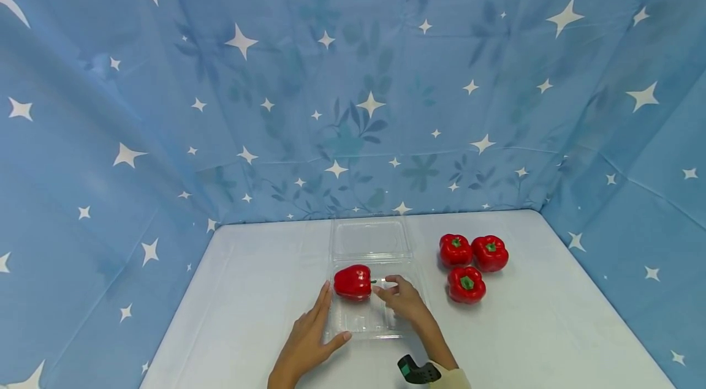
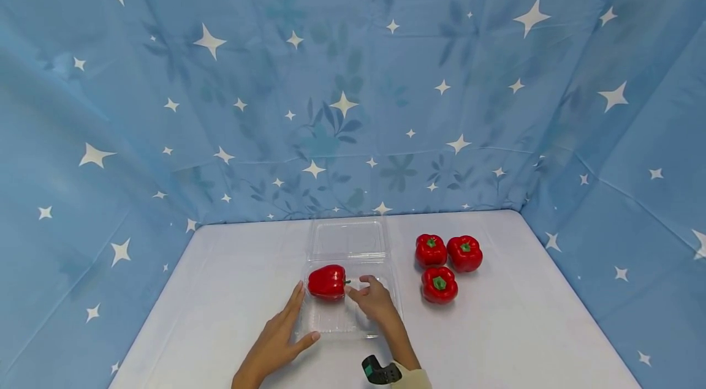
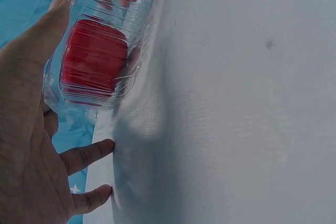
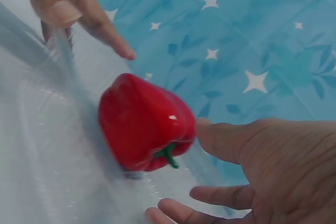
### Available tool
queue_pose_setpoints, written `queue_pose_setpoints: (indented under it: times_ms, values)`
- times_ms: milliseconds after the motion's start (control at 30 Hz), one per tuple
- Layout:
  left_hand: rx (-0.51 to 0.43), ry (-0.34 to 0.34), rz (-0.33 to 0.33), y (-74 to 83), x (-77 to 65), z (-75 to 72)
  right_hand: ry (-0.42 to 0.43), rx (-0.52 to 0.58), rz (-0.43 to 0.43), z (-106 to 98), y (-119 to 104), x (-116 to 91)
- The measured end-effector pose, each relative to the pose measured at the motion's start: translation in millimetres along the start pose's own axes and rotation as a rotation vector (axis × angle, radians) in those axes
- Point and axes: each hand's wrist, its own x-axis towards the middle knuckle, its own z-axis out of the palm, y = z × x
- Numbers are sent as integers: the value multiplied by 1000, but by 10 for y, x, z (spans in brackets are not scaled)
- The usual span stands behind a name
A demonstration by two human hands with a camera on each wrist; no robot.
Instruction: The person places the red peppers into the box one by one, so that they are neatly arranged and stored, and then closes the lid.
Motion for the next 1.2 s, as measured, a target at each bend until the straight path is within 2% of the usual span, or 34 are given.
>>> queue_pose_setpoints:
  times_ms: [233,400,500,600,733,833,1000,1200]
  values:
    - [-5,8,9,4,9,-34,69,-19,-41,-192,-84,-101]
    - [1,5,3,2,34,-40,167,19,-95,-412,-161,-179]
    - [-7,8,4,7,42,-46,261,13,-150,-565,-180,-202]
    - [-11,9,17,10,38,-48,390,-21,-190,-695,-150,-221]
    - [-8,-5,11,4,25,-38,577,-59,-205,-804,-55,-255]
    - [-6,-13,-1,3,16,-29,668,-95,-198,-879,23,-274]
    - [-5,-8,3,4,14,-16,704,-203,-116,-1000,136,-300]
    - [-10,-10,-3,8,17,-10,624,-260,2,-1033,291,-318]
